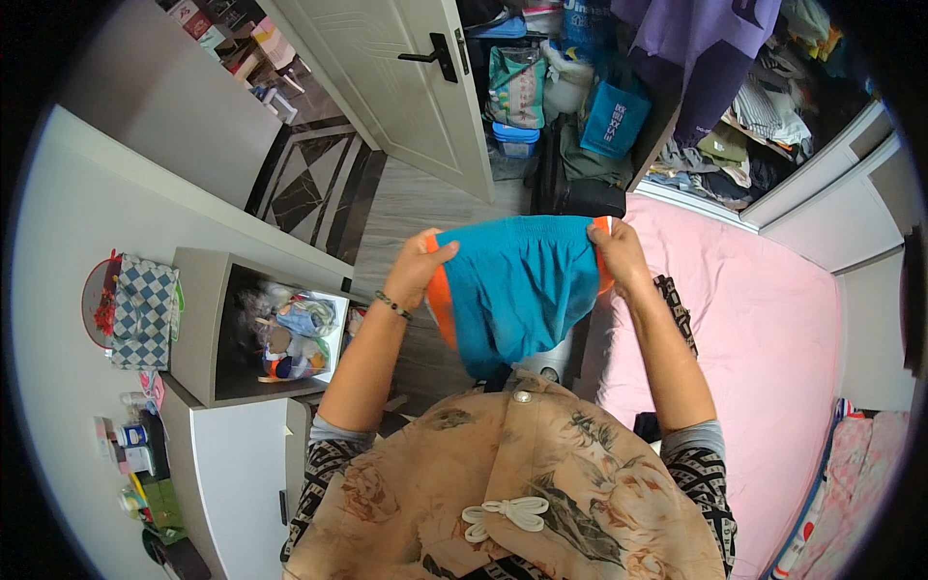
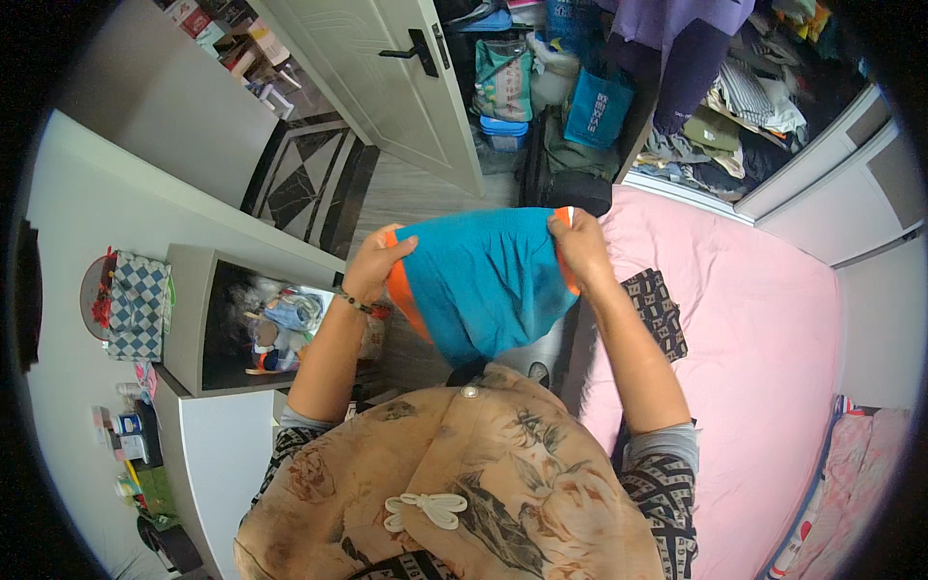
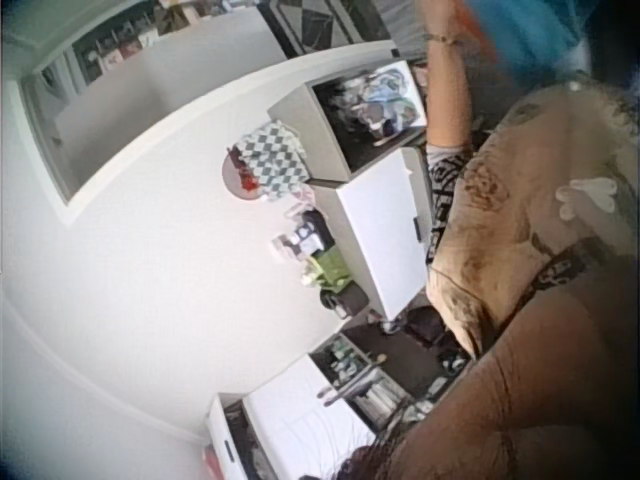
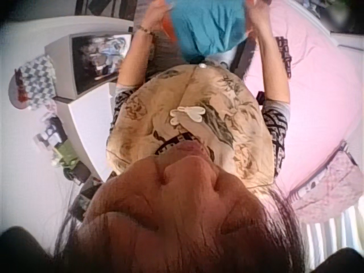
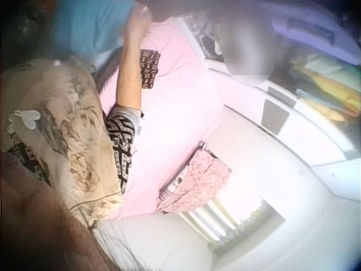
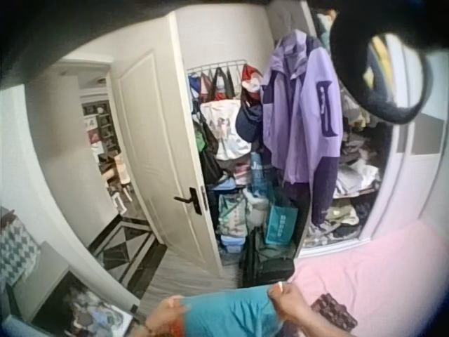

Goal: The person folds several garments on a bed and places them into a wardrobe. They fold a pair of jeans, a patterned top, and a blue and orange top, then store them in the wardrobe. The person also smooths the pink bedsheet during the process.

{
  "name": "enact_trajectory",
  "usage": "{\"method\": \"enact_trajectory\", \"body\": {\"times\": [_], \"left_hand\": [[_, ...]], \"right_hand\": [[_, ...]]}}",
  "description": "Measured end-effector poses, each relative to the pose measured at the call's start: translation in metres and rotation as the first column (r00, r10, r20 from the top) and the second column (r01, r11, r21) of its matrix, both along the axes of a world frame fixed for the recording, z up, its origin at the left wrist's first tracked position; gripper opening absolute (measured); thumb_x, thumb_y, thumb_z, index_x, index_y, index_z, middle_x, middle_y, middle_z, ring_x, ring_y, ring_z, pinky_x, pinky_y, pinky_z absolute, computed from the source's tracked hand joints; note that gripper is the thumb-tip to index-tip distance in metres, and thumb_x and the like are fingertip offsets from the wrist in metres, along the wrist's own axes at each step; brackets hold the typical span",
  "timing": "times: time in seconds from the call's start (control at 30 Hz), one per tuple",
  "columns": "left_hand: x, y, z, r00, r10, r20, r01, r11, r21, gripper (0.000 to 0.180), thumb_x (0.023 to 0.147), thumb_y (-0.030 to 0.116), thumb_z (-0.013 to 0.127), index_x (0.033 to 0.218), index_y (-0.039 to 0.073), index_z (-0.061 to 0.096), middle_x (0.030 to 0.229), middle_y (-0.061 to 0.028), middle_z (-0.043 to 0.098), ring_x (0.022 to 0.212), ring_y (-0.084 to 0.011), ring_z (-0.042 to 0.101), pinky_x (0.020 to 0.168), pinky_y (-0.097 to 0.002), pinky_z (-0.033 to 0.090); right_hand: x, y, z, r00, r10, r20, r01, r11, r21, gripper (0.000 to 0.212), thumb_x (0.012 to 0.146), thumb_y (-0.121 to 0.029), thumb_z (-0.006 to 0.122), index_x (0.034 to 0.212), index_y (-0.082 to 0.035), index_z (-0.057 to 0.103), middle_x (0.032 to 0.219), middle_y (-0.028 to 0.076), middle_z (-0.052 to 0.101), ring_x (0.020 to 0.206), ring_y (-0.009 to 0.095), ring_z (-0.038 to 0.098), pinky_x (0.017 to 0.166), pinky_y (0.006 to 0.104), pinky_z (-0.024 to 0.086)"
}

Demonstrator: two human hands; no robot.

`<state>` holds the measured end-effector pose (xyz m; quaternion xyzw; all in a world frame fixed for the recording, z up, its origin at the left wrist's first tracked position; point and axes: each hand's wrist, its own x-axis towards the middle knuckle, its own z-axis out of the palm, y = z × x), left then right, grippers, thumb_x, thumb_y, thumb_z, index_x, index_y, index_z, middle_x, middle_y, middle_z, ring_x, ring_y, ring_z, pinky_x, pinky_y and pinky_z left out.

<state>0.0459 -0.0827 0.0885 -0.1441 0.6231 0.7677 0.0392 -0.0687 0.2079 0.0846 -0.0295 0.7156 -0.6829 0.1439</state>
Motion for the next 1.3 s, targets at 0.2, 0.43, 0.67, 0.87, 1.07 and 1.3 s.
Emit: {"method": "enact_trajectory", "body": {"times": [0.2,0.43,0.67,0.87,1.07,1.3], "left_hand": [[0.005,0.077,0.007,0.981,0.077,-0.175,-0.075,0.997,0.021,0.027,0.094,0.015,0.060,0.115,-0.002,0.056,0.086,-0.0009,0.061,0.075,-0.0060,0.056,0.067,-0.0227,0.047],[0.019,0.088,0.046,0.933,-0.186,-0.310,0.182,0.982,-0.042,0.055,0.104,0.035,0.039,0.139,-0.007,0.040,0.130,-0.0136,0.054,0.110,-0.0148,0.057,0.096,-0.0297,0.045],[-0.010,0.013,0.032,0.918,0.163,-0.360,-0.213,0.972,-0.103,0.051,0.103,0.042,0.036,0.112,-0.001,0.061,0.117,-0.0136,0.065,0.106,-0.0182,0.062,0.092,-0.0314,0.047],[-0.023,0.017,-0.045,0.989,0.017,0.146,0.017,0.974,-0.226,0.063,0.101,0.050,0.035,0.131,-0.002,0.053,0.130,-0.0190,0.057,0.122,-0.0265,0.052,0.103,-0.0386,0.039],[-0.013,0.053,-0.122,0.807,-0.502,0.310,0.579,0.775,-0.252,0.060,0.097,0.036,0.051,0.142,-0.001,0.039,0.133,-0.0188,0.054,0.119,-0.0260,0.053,0.097,-0.0399,0.044],[0.035,0.099,-0.163,0.500,-0.726,0.472,0.789,0.607,0.098,0.052,0.097,0.045,0.042,0.109,0.000,0.067,0.107,-0.0157,0.070,0.103,-0.0241,0.066,0.086,-0.0388,0.052]], "right_hand": [[0.062,-0.043,0.008,0.892,0.058,-0.448,0.097,0.944,0.316,0.026,0.091,-0.026,0.064,0.098,-0.003,0.055,0.071,0.023,0.060,0.065,0.035,0.063,0.057,0.0424,0.046],[0.084,-0.053,0.034,0.759,0.129,-0.638,0.046,0.967,0.250,0.055,0.080,-0.023,0.075,0.123,-0.006,0.046,0.095,0.019,0.065,0.083,0.035,0.067,0.070,0.0380,0.052],[0.031,-0.032,0.097,0.937,-0.052,-0.345,-0.065,0.946,-0.318,0.032,0.087,-0.019,0.072,0.111,-0.007,0.054,0.083,-0.006,0.055,0.070,0.002,0.050,0.060,0.0170,0.041],[0.014,-0.030,0.137,0.864,-0.026,-0.503,-0.159,0.934,-0.321,0.033,0.086,-0.020,0.073,0.111,-0.007,0.057,0.081,-0.006,0.058,0.069,0.003,0.051,0.060,0.0177,0.042],[0.013,-0.035,0.143,0.837,-0.103,-0.537,-0.136,0.912,-0.386,0.027,0.086,-0.017,0.072,0.107,-0.006,0.058,0.086,-0.005,0.055,0.078,0.003,0.049,0.071,0.0195,0.039],[0.019,-0.024,0.143,0.836,-0.178,-0.520,-0.106,0.876,-0.470,0.022,0.088,-0.015,0.070,0.104,-0.006,0.057,0.085,-0.005,0.054,0.075,0.004,0.047,0.069,0.0194,0.037]]}}
